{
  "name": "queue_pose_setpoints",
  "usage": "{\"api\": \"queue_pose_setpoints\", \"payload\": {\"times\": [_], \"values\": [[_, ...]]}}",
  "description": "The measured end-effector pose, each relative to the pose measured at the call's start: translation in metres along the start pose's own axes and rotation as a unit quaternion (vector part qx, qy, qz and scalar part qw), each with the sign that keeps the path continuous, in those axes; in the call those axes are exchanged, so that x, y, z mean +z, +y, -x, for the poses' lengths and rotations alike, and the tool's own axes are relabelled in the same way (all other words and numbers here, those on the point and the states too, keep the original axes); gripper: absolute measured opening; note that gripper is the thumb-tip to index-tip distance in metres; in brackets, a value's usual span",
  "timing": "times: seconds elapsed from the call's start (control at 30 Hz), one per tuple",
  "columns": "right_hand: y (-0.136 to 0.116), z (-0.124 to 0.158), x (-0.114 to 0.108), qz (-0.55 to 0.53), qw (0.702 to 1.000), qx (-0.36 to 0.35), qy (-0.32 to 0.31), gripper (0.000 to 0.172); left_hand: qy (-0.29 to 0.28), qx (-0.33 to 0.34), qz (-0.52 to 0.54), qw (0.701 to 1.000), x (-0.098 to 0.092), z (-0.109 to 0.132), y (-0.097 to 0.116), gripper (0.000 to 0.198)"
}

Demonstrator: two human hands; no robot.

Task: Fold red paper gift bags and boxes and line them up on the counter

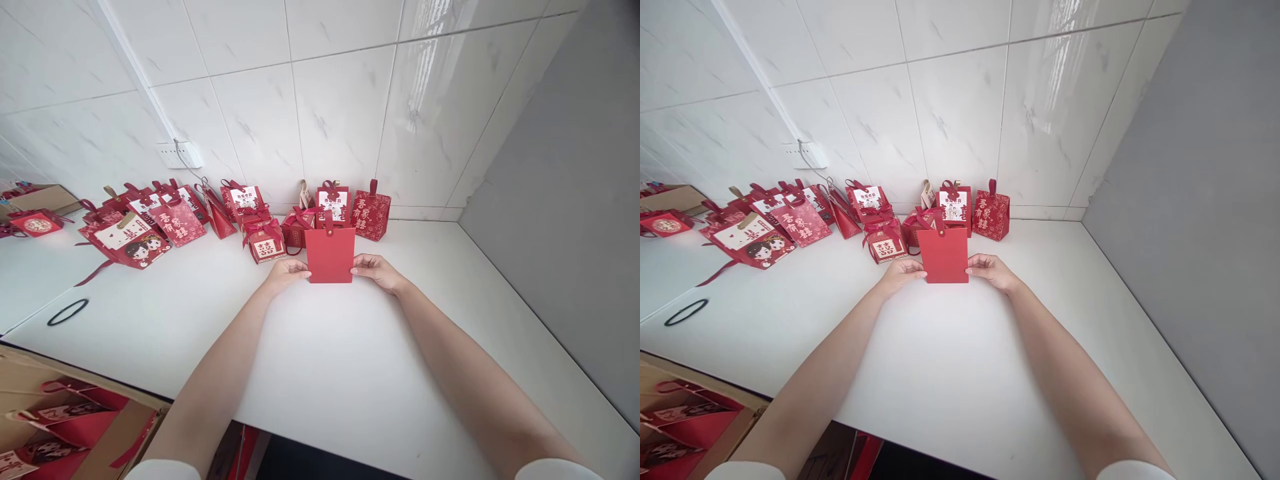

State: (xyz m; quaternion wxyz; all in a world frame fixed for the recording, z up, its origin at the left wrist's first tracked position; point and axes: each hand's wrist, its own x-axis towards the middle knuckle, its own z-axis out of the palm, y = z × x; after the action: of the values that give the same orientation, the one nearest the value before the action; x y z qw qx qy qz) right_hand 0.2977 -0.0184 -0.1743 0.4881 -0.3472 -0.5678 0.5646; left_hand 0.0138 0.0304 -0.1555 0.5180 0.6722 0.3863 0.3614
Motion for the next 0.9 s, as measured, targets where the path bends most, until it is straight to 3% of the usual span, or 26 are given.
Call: {"api": "queue_pose_setpoints", "payload": {"times": [0.23, 0.47, 0.9], "values": [[0.006, -0.003, -0.002, 0.03, 0.999, -0.005, 0.028, 0.027, -0.001, 0.018, -0.021, 1.0, -0.004, -0.001, -0.002, 0.034], [0.013, -0.005, -0.004, 0.162, 0.986, 0.001, 0.027, 0.032, -0.021, 0.028, -0.056, 0.998, -0.006, -0.003, -0.008, 0.037], [0.017, -0.007, -0.005, 0.174, 0.985, 0.007, 0.02, 0.033, -0.064, -0.004, -0.031, 0.997, -0.006, -0.006, -0.012, 0.039]]}}
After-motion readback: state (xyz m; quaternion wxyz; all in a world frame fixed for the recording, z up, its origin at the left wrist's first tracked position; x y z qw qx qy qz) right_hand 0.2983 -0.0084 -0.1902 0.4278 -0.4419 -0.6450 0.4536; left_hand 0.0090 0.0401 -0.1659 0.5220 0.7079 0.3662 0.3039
